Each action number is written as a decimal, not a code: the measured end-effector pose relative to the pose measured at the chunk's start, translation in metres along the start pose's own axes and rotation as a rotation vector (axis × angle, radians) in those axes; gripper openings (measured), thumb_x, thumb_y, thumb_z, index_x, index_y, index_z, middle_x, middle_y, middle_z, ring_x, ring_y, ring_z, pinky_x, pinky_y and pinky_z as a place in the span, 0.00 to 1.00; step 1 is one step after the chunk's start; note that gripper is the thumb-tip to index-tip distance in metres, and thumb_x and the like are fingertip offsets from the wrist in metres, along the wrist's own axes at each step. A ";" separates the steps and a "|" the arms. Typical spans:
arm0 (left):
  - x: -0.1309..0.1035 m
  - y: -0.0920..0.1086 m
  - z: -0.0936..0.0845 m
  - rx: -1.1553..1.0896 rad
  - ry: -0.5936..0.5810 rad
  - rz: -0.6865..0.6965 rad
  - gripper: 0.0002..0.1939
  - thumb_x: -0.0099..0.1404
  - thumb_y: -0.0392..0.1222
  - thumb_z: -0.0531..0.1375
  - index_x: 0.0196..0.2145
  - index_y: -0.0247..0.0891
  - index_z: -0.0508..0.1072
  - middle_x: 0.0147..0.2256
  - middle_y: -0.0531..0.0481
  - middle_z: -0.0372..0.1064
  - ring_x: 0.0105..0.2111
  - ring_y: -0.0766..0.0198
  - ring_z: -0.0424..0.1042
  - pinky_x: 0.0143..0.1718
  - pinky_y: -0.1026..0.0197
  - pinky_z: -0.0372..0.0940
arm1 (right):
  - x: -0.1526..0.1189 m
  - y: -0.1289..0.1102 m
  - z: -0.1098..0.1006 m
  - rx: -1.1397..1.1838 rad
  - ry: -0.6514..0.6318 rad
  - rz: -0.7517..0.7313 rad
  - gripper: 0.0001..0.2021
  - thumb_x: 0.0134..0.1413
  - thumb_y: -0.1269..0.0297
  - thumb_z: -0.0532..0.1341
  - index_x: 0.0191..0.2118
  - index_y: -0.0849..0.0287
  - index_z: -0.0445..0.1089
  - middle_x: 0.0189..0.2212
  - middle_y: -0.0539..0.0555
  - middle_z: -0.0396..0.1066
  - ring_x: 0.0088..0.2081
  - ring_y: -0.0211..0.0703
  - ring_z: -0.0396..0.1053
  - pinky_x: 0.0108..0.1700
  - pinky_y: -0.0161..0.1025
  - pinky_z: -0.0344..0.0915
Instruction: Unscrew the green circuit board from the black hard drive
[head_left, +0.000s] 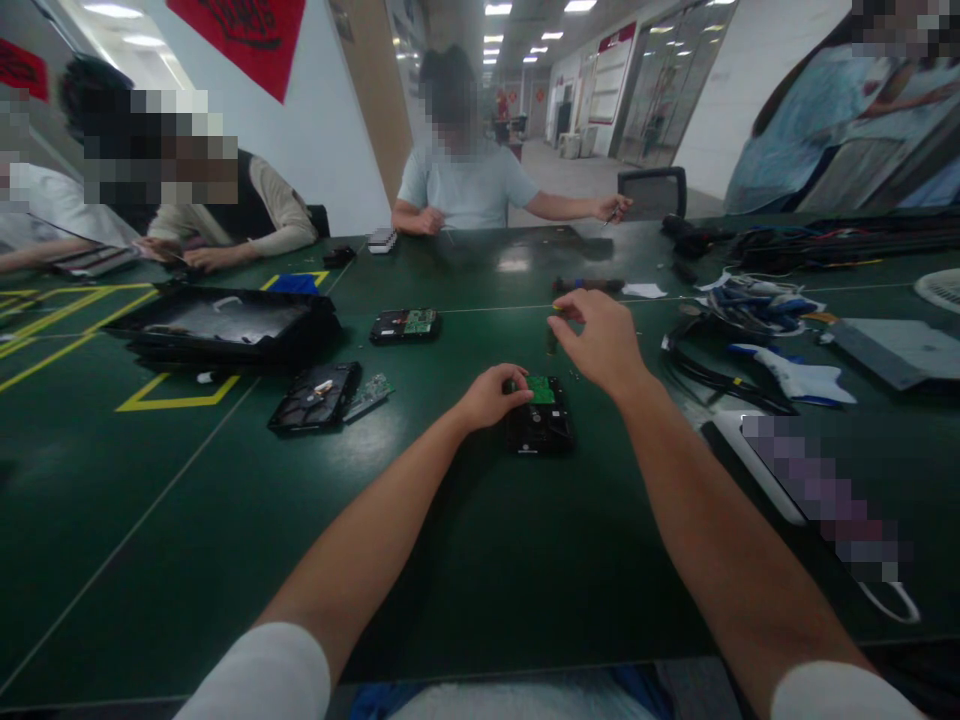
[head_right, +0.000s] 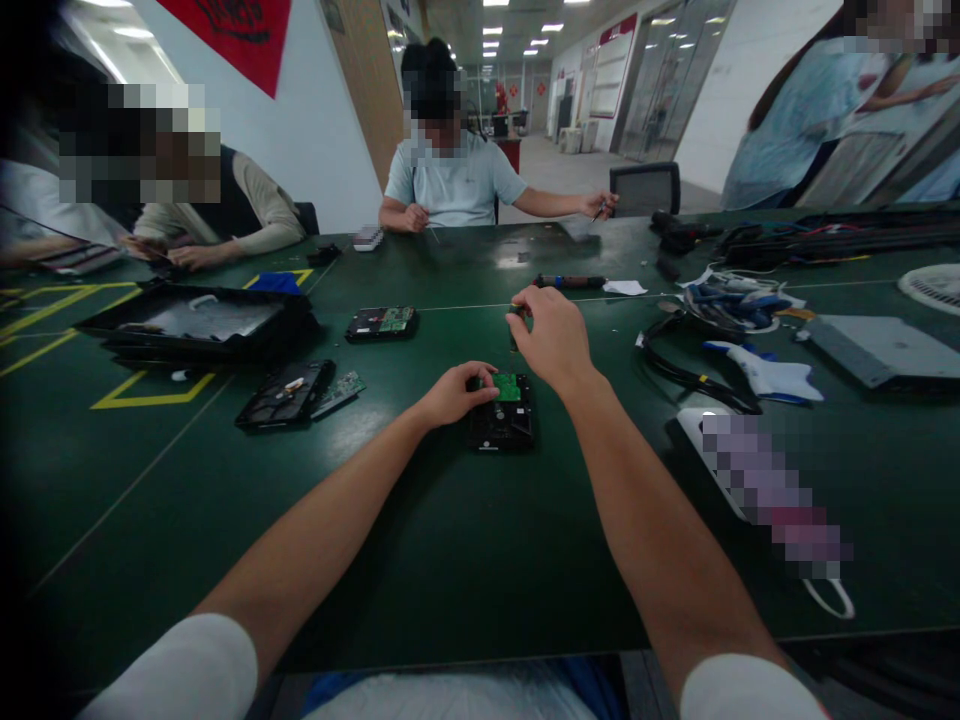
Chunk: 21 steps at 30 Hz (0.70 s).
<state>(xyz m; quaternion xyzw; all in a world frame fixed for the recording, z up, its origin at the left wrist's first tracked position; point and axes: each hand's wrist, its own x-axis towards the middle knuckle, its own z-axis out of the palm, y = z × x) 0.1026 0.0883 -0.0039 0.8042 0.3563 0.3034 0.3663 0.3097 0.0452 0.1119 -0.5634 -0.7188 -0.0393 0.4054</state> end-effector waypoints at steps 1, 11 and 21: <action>0.000 0.000 0.000 0.003 -0.001 -0.002 0.06 0.65 0.42 0.68 0.35 0.40 0.76 0.55 0.43 0.76 0.54 0.53 0.74 0.63 0.46 0.64 | 0.000 0.000 0.000 -0.011 -0.005 -0.008 0.06 0.61 0.65 0.64 0.44 0.53 0.73 0.43 0.59 0.76 0.44 0.55 0.74 0.51 0.54 0.69; 0.000 -0.001 0.000 -0.016 -0.003 0.004 0.07 0.65 0.43 0.68 0.36 0.40 0.75 0.55 0.43 0.76 0.54 0.52 0.74 0.63 0.46 0.63 | 0.000 0.001 0.001 0.013 0.014 -0.005 0.06 0.60 0.63 0.65 0.43 0.53 0.72 0.41 0.58 0.76 0.43 0.54 0.74 0.50 0.53 0.70; -0.001 0.002 0.000 -0.013 0.001 -0.010 0.06 0.65 0.42 0.68 0.35 0.40 0.75 0.55 0.43 0.76 0.55 0.52 0.74 0.63 0.46 0.63 | 0.000 0.001 0.002 0.016 0.020 0.029 0.07 0.59 0.63 0.66 0.42 0.52 0.70 0.40 0.56 0.77 0.42 0.54 0.74 0.49 0.52 0.70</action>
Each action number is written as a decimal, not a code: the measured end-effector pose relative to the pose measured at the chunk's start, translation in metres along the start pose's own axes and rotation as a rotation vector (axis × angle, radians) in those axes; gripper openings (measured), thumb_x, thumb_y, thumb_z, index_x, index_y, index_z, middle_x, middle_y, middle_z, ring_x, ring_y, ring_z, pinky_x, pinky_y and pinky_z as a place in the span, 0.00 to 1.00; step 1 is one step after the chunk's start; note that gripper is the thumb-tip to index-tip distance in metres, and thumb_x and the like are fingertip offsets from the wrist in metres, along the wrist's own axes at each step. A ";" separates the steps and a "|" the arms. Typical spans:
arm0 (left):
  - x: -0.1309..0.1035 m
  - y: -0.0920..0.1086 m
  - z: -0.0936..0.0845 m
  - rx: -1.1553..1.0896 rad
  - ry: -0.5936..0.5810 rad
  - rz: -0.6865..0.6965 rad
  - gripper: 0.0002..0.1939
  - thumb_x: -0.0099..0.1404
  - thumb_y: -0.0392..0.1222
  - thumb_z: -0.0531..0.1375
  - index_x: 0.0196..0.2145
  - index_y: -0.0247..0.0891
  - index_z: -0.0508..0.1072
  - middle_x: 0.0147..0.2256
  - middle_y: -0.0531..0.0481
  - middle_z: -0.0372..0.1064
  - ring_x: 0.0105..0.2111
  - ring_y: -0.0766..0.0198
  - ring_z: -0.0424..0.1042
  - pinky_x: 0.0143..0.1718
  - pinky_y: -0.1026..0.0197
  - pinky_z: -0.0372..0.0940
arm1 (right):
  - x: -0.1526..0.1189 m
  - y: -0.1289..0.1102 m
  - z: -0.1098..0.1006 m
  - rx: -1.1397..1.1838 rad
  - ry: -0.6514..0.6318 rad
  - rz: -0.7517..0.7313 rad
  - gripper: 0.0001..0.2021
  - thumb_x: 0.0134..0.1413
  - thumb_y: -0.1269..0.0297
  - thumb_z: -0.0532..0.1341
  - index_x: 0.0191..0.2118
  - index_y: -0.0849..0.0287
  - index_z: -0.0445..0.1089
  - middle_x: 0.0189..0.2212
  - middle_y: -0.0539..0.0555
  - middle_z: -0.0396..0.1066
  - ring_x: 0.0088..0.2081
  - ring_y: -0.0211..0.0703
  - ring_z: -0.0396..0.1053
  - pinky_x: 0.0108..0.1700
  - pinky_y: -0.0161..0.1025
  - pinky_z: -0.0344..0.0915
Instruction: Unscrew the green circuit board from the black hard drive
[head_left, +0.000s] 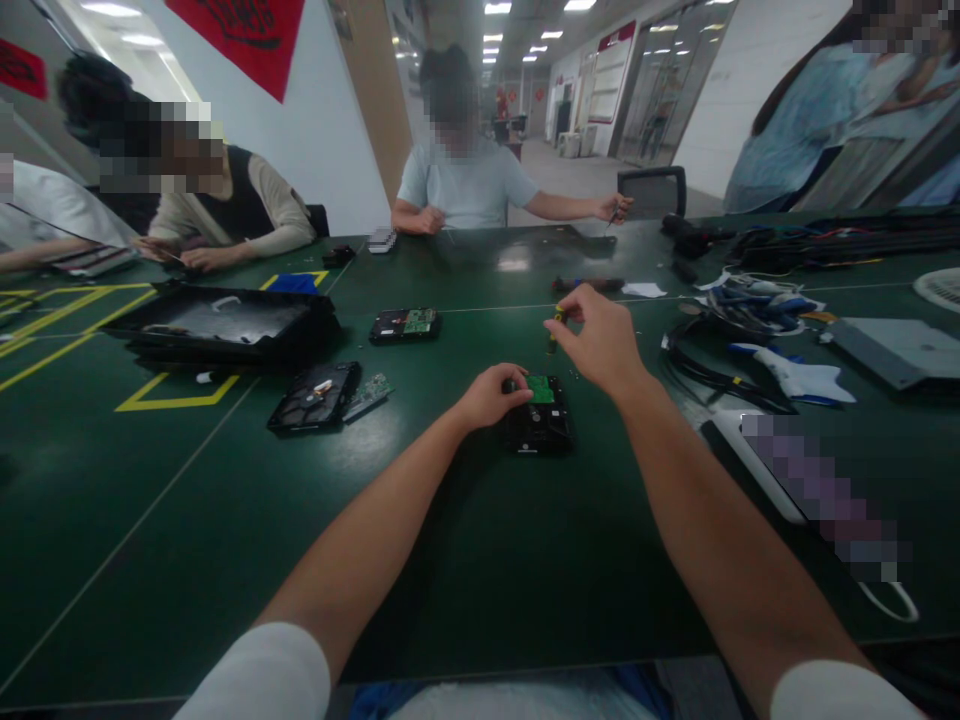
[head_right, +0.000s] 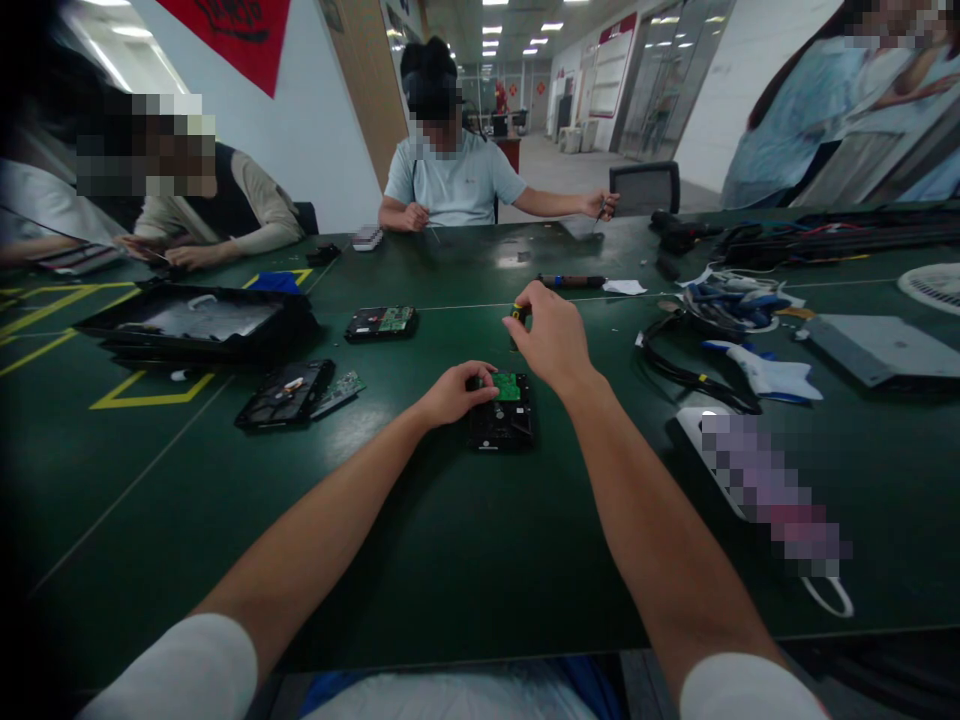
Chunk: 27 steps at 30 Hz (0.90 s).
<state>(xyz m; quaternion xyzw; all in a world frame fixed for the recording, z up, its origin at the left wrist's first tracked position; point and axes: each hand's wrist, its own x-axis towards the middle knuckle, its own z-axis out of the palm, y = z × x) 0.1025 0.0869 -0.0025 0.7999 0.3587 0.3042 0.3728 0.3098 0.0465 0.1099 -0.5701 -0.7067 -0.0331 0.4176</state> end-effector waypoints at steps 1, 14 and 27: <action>0.000 0.000 0.000 0.001 0.000 0.000 0.06 0.65 0.42 0.68 0.35 0.40 0.75 0.55 0.44 0.76 0.55 0.52 0.74 0.63 0.46 0.63 | 0.000 0.000 0.000 0.000 -0.010 -0.015 0.06 0.60 0.63 0.65 0.43 0.52 0.71 0.40 0.56 0.77 0.42 0.54 0.74 0.49 0.52 0.70; 0.001 -0.002 0.000 0.010 -0.009 -0.005 0.06 0.65 0.42 0.68 0.36 0.40 0.75 0.55 0.43 0.75 0.55 0.52 0.74 0.64 0.45 0.63 | 0.000 0.000 0.000 -0.013 -0.017 -0.034 0.07 0.60 0.65 0.64 0.44 0.53 0.71 0.43 0.58 0.77 0.43 0.54 0.75 0.50 0.53 0.70; 0.000 -0.001 0.000 0.004 -0.008 0.000 0.06 0.65 0.43 0.68 0.35 0.40 0.75 0.55 0.44 0.75 0.55 0.52 0.74 0.64 0.45 0.63 | -0.001 -0.001 -0.001 -0.018 -0.023 -0.055 0.06 0.61 0.64 0.64 0.44 0.53 0.72 0.42 0.58 0.77 0.42 0.54 0.75 0.50 0.53 0.70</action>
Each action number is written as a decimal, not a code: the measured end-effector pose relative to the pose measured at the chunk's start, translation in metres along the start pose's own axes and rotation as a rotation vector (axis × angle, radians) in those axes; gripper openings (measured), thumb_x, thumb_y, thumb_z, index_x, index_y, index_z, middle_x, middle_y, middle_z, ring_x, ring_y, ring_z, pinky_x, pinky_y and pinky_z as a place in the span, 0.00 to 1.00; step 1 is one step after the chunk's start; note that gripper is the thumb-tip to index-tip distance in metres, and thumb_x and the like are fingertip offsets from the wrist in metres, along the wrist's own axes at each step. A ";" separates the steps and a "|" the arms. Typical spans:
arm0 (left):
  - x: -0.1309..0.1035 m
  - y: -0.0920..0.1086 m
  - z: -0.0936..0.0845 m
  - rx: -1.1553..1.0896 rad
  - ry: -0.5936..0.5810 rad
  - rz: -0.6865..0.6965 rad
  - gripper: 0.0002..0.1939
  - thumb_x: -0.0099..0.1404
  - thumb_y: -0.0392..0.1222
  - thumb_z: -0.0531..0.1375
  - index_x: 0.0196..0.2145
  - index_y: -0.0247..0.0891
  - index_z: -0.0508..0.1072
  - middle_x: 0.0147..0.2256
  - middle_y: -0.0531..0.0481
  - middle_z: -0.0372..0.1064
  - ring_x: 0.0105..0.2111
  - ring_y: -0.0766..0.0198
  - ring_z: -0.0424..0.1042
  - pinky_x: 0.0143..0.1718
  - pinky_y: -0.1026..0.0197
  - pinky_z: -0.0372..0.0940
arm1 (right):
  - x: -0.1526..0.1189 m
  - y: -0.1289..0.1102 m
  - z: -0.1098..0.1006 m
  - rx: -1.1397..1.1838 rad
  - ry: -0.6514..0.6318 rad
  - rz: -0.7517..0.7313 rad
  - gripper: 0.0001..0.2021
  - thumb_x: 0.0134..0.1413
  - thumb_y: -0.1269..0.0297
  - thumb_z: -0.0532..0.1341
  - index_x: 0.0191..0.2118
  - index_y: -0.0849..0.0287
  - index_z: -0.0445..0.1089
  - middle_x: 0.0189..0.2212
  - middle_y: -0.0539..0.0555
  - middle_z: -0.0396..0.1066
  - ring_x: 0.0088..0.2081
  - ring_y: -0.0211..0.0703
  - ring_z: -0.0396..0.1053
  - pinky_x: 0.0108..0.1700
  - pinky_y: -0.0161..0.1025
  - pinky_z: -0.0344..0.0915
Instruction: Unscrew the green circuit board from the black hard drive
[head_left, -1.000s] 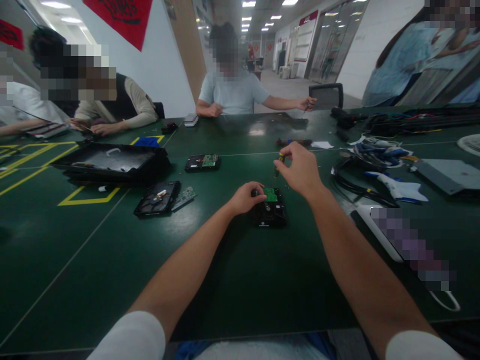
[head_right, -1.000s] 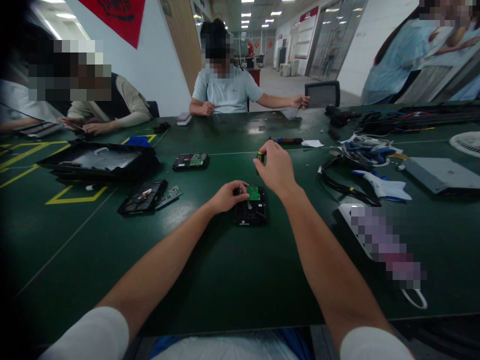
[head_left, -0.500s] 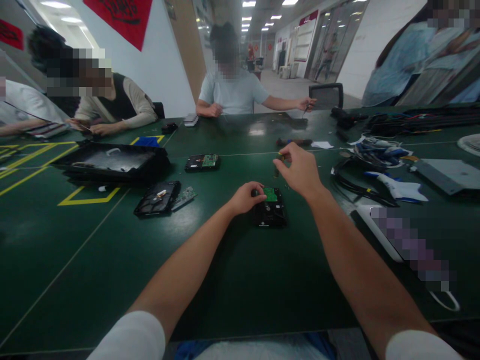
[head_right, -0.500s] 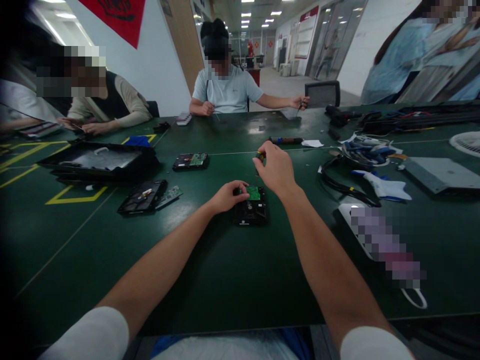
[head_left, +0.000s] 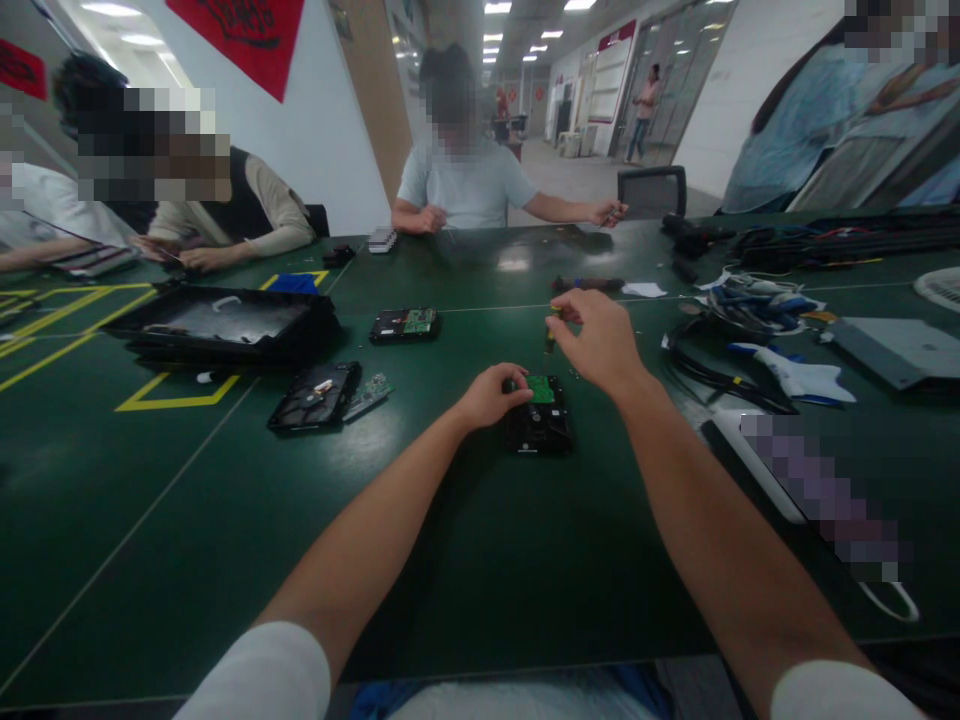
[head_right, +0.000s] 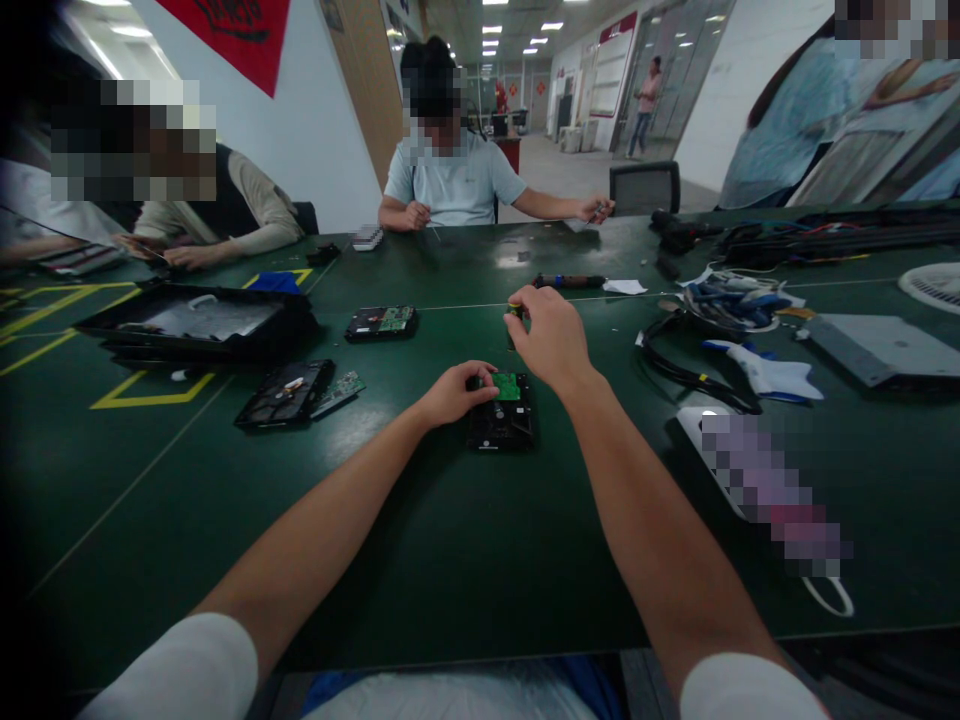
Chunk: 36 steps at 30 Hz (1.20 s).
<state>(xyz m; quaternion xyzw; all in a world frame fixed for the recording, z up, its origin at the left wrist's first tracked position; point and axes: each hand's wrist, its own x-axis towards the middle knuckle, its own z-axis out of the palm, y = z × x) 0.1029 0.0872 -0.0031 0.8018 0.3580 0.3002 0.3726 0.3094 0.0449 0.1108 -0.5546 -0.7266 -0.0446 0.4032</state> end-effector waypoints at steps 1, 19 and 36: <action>0.000 0.000 0.000 -0.001 0.000 0.001 0.06 0.65 0.42 0.68 0.35 0.40 0.75 0.55 0.44 0.75 0.56 0.52 0.74 0.64 0.45 0.63 | 0.000 0.000 0.000 -0.004 0.004 -0.006 0.07 0.61 0.64 0.64 0.44 0.53 0.72 0.43 0.58 0.76 0.43 0.54 0.74 0.50 0.53 0.70; 0.000 -0.001 -0.001 0.005 0.002 0.021 0.06 0.66 0.42 0.68 0.36 0.40 0.75 0.55 0.43 0.76 0.54 0.52 0.74 0.62 0.47 0.64 | -0.006 0.006 0.040 0.659 0.018 0.351 0.18 0.64 0.43 0.63 0.34 0.53 0.68 0.32 0.53 0.76 0.33 0.45 0.75 0.39 0.45 0.72; 0.000 -0.003 0.000 0.025 0.004 0.018 0.07 0.66 0.43 0.68 0.36 0.40 0.75 0.55 0.43 0.76 0.53 0.52 0.74 0.61 0.46 0.64 | -0.005 0.003 0.051 1.269 0.015 0.473 0.20 0.53 0.42 0.73 0.29 0.54 0.73 0.24 0.47 0.69 0.26 0.35 0.67 0.30 0.35 0.66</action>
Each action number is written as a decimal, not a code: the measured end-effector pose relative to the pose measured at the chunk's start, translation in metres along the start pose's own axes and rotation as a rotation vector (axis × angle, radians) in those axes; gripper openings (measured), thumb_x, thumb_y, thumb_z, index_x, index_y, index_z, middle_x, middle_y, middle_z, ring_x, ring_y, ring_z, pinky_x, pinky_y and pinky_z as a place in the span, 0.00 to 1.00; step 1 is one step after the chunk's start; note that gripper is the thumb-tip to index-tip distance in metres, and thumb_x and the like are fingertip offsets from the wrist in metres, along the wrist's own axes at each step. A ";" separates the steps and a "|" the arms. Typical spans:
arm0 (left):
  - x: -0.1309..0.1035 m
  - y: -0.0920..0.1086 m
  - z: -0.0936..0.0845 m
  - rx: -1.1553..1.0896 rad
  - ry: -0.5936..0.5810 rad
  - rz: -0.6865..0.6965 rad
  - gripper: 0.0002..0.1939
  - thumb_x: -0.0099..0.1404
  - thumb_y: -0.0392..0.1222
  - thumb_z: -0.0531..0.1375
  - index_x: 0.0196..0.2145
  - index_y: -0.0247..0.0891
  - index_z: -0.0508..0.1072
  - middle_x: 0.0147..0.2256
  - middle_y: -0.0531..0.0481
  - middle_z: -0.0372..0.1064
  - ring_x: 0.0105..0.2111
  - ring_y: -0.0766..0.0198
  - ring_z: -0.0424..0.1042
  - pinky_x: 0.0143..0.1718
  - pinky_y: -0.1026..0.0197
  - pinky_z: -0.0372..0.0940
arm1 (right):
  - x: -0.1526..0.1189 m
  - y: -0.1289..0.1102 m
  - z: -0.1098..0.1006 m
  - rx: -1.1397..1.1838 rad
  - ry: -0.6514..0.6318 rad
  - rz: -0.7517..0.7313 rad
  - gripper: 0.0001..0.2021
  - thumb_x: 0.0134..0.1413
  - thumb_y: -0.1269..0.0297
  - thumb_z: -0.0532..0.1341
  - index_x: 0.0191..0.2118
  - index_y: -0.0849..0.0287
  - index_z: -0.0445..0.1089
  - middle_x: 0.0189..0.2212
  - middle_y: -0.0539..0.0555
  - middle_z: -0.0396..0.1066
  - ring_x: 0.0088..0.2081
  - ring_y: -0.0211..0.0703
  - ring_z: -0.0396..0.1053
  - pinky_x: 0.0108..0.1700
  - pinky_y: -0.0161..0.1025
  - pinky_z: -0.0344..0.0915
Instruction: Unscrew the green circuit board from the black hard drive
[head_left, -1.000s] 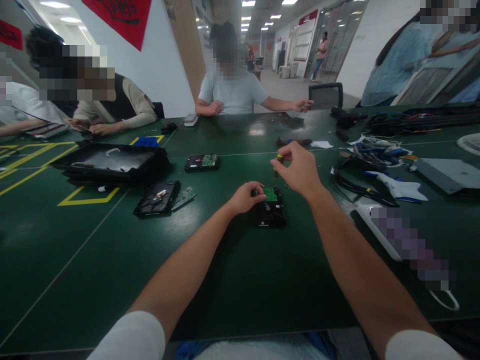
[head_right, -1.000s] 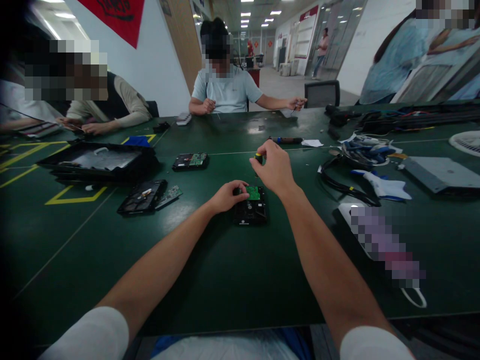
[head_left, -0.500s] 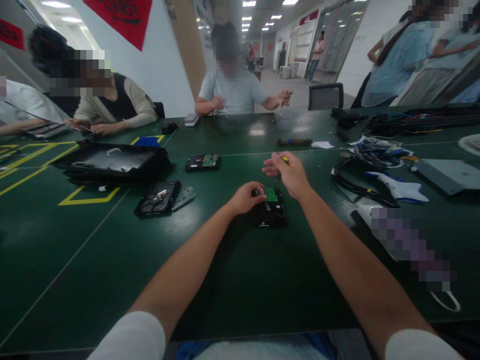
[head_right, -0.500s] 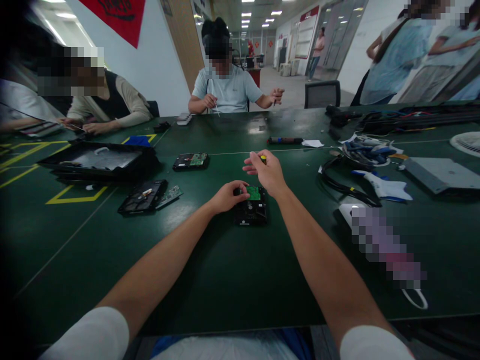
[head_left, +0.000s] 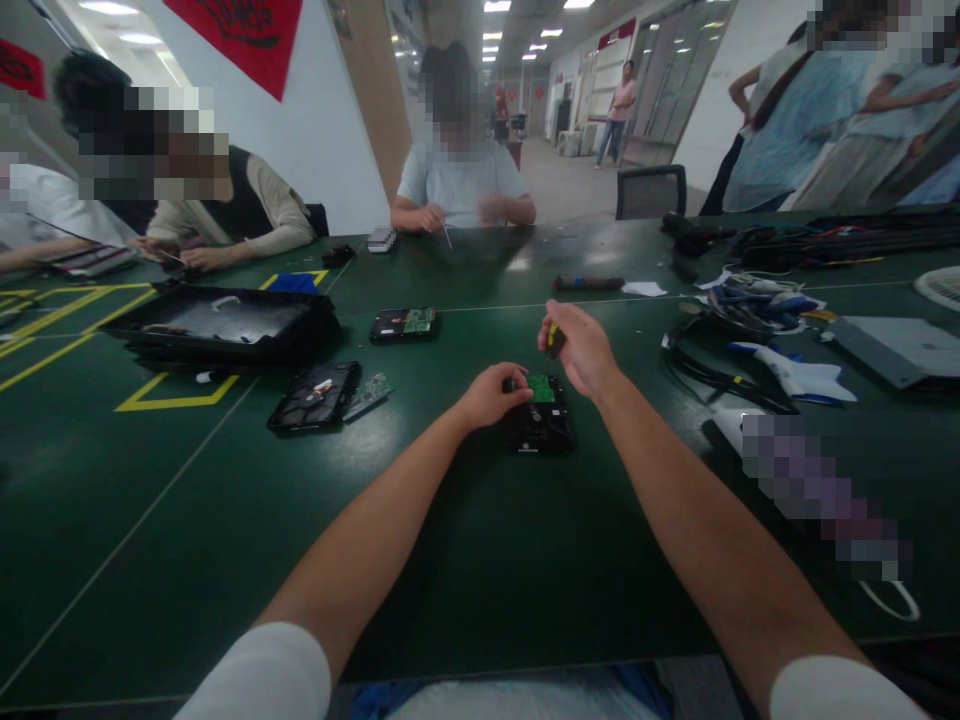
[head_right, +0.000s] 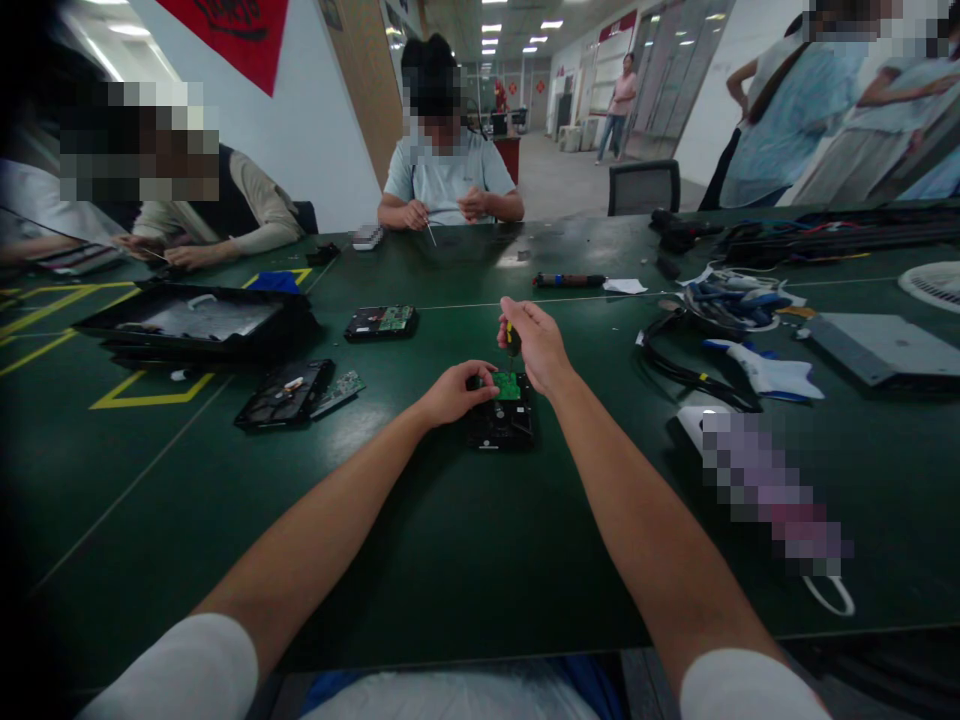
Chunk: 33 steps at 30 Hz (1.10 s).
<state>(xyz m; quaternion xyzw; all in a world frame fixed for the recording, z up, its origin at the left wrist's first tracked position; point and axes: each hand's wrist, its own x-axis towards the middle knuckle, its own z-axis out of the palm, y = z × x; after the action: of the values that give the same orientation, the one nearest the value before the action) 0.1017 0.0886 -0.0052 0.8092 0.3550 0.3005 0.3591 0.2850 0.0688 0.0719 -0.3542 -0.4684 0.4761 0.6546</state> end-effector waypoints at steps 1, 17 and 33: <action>0.000 0.000 0.000 -0.004 0.001 0.002 0.07 0.66 0.43 0.68 0.36 0.40 0.75 0.55 0.43 0.76 0.54 0.52 0.74 0.61 0.47 0.64 | -0.001 0.000 0.000 -0.008 -0.007 0.007 0.20 0.53 0.44 0.74 0.28 0.54 0.72 0.24 0.47 0.69 0.26 0.36 0.68 0.31 0.35 0.67; 0.000 0.001 -0.001 -0.019 -0.004 -0.004 0.07 0.65 0.44 0.68 0.36 0.40 0.75 0.55 0.43 0.75 0.53 0.53 0.74 0.62 0.47 0.64 | -0.002 0.000 0.002 -0.053 -0.032 0.021 0.22 0.55 0.40 0.71 0.28 0.54 0.73 0.23 0.47 0.69 0.25 0.35 0.66 0.30 0.36 0.63; -0.001 0.004 -0.001 -0.007 -0.002 -0.015 0.06 0.65 0.43 0.68 0.36 0.40 0.76 0.55 0.44 0.76 0.53 0.53 0.74 0.63 0.47 0.64 | -0.002 -0.004 0.002 -0.115 0.049 -0.047 0.24 0.50 0.35 0.72 0.30 0.52 0.73 0.23 0.45 0.67 0.25 0.35 0.67 0.30 0.35 0.66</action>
<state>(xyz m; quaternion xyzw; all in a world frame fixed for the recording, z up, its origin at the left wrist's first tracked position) 0.1020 0.0867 -0.0019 0.8056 0.3595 0.2981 0.3647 0.2836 0.0657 0.0757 -0.3916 -0.4869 0.4240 0.6555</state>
